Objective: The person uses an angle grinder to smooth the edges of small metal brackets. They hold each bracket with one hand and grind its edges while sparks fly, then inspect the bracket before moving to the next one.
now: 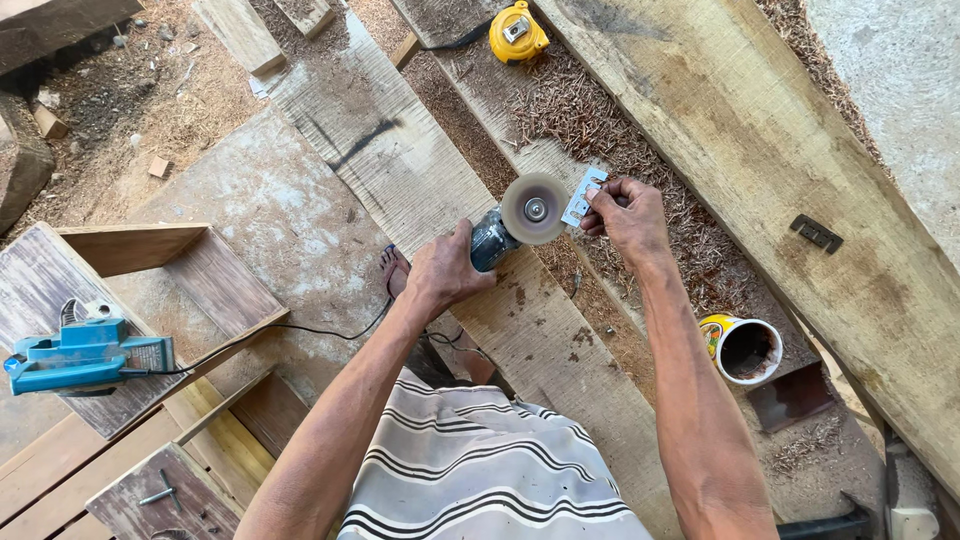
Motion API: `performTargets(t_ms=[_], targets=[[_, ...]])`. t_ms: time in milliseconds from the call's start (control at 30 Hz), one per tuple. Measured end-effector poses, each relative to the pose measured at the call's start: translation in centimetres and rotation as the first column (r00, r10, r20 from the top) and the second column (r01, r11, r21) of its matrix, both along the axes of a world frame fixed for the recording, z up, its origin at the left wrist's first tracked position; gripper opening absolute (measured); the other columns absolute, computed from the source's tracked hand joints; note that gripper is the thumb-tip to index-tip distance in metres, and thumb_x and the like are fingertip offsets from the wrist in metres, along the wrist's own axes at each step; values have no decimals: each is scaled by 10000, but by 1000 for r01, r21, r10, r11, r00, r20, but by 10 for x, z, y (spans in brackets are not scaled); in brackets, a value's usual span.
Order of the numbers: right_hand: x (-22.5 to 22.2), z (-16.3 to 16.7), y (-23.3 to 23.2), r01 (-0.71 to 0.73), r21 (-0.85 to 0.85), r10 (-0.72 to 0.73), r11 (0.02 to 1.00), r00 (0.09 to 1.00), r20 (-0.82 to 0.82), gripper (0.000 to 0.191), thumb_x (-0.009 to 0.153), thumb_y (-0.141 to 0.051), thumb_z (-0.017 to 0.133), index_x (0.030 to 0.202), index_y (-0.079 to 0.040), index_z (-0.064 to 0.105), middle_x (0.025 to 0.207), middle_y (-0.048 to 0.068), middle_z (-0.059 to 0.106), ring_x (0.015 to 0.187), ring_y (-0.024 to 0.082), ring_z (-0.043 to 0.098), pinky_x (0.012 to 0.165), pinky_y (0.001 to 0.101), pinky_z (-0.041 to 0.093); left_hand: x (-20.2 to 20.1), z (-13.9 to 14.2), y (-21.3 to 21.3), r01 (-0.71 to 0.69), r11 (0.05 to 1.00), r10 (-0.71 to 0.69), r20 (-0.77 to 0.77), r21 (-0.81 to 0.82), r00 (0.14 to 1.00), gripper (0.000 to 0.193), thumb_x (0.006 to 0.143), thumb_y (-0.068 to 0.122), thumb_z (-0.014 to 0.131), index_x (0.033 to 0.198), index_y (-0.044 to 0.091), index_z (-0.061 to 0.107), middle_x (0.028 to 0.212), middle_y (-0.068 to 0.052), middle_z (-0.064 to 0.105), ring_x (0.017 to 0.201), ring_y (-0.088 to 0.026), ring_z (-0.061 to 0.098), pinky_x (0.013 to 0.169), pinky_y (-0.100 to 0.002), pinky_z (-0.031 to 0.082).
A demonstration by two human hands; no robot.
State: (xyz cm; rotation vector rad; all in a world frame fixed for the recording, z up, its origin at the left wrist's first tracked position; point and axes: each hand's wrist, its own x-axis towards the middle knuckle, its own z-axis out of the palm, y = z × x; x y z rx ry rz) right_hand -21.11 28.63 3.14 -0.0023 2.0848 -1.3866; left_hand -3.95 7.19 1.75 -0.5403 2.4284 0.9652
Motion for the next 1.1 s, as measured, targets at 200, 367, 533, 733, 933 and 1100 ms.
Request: performTargets(t_ms=[200,367,533,733,933,1100], targets=[[3,1,-3,-4,-15,4,1000,1000,-21,120,974,-77,670,1029,29,655,801,153,727,635,176,734,518,249,630,0,0,0,-5,1000,5,-1,0,1000,624,688,323,782,1148,18,492,821,-218,706,749,-391,732,748,-477,609],[4,-1,-4,8,11,-8,1000,1000,-22,123,965,-79,668,1034,21,649,792,148,723,614,180,725,485,258,618,2,0,1,-3,1000,3,3,2,1000,605,694,331,772,1139,26,498,835,-216,718,762,-388,743,757,-474,614],[6,-2,-4,-8,-14,8,1000,1000,-19,123,964,-71,679,1026,30,646,790,156,718,620,178,730,494,251,631,2,-2,1,1,1000,-1,-16,-2,1000,625,697,344,795,1140,22,491,832,-223,712,760,-389,734,753,-478,605],[13,-4,-3,8,-17,-8,1000,1000,-2,131,958,-80,683,1019,30,645,778,150,721,616,173,733,496,249,636,2,-4,1,11,1000,-11,7,-2,1000,611,712,339,786,1141,25,485,826,-209,710,737,-369,740,730,-458,626],[15,-6,2,-13,14,13,1000,1000,-10,138,956,-86,696,1020,31,659,782,149,728,623,172,735,518,251,638,0,-2,0,12,1000,-12,-10,-7,1000,606,712,340,787,1130,20,486,823,-216,708,737,-378,735,732,-464,619],[20,-9,3,-28,-4,28,1000,1000,-13,134,960,-90,687,1022,24,656,785,144,729,620,169,737,514,248,638,0,2,1,8,1000,-9,-28,-22,1000,615,693,345,804,1109,7,503,827,-229,709,764,-398,730,748,-485,604]])
